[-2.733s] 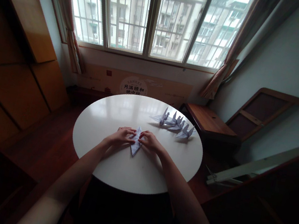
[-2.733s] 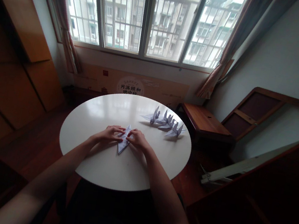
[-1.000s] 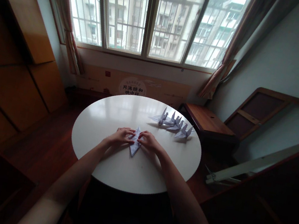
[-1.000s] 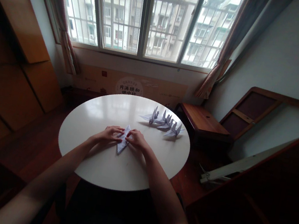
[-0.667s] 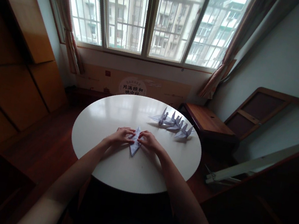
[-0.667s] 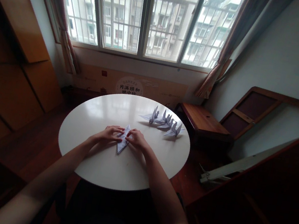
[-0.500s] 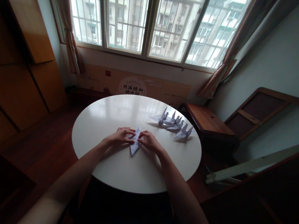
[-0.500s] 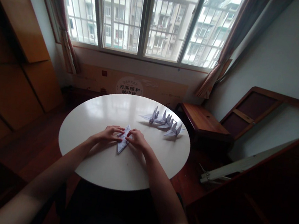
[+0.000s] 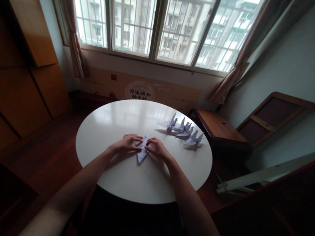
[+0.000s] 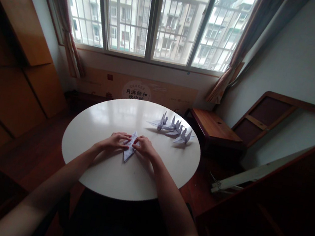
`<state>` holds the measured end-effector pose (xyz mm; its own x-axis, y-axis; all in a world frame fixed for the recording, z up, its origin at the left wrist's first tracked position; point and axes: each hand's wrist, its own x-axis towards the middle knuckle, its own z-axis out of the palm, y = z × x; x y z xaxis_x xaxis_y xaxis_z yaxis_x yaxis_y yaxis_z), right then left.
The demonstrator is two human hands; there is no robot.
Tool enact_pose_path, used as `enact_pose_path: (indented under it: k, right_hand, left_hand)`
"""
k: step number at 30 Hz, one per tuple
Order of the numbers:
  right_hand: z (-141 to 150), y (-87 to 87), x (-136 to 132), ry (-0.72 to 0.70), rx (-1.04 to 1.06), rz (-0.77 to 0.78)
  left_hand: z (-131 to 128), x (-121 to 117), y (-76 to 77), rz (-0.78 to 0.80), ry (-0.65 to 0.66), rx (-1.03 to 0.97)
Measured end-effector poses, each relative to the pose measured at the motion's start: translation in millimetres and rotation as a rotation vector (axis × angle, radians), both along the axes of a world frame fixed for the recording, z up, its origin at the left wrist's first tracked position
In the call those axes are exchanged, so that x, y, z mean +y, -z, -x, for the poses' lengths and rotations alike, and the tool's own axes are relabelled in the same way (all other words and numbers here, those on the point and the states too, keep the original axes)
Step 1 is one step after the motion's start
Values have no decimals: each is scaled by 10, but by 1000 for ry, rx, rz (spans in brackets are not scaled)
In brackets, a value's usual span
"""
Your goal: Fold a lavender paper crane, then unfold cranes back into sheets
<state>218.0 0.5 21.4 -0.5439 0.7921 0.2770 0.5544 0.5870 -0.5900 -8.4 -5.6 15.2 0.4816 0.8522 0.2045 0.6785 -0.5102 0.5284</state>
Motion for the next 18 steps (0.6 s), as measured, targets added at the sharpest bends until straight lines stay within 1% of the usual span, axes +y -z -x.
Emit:
enact_pose_path:
  k: [6, 11, 18]
  right_hand:
    - [-3, -16, -13, 2, -4, -8]
    - [0, -13, -12, 0, -7, -6]
    - [0, -28, -28, -3, -10, -12]
  left_hand:
    - [3, -5, -24, 10, -13, 34]
    - [6, 12, 7, 3, -6, -2]
    - [9, 9, 2, 8, -6, -14]
